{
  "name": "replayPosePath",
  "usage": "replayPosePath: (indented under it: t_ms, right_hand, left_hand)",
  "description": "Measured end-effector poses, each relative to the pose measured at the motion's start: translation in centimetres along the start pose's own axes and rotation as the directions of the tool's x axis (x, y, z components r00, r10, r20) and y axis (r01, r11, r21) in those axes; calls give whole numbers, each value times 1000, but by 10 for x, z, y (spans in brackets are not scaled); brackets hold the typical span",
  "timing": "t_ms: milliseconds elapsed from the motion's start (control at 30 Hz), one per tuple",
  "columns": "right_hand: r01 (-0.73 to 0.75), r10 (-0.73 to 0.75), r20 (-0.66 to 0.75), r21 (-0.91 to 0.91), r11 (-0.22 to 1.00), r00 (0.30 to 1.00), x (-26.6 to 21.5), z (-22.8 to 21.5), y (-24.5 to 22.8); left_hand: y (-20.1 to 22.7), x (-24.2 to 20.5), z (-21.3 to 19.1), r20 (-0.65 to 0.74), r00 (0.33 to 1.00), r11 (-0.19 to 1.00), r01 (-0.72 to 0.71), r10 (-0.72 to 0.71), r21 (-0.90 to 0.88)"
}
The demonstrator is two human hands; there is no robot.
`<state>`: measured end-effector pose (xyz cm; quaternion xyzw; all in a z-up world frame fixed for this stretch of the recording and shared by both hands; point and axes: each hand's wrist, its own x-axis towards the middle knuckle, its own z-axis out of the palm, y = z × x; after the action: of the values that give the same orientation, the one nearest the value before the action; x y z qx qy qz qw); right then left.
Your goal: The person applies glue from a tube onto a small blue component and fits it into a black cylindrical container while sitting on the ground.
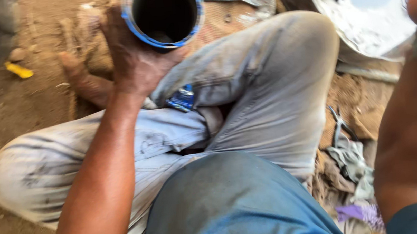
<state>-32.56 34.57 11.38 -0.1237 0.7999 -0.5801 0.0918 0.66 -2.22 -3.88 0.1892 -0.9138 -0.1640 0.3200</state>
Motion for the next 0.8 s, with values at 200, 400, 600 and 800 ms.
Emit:
replayPosePath:
  t_ms: [200, 400, 600, 800]
  right_hand:
    - [-268, 268, 4, 71, 961, 963, -47, -74, 68]
    - [-403, 411, 42, 311, 861, 911, -143, -73, 61]
    - [501, -468, 282, -55, 864, 838, -140, 25, -5]
    - [806, -315, 830, -241, 540, 460, -91, 198, -66]
  left_hand:
    - [-10, -6, 2, 137, 988, 973, 96, -67, -210]
    - [-10, -4, 17, 192, 980, 959, 105, -54, -265]
    - [-16, 13, -24, 280, 957, 942, 156, -71, -297]
    - [-9, 37, -54, 467, 876, 837, 341, -118, -429]
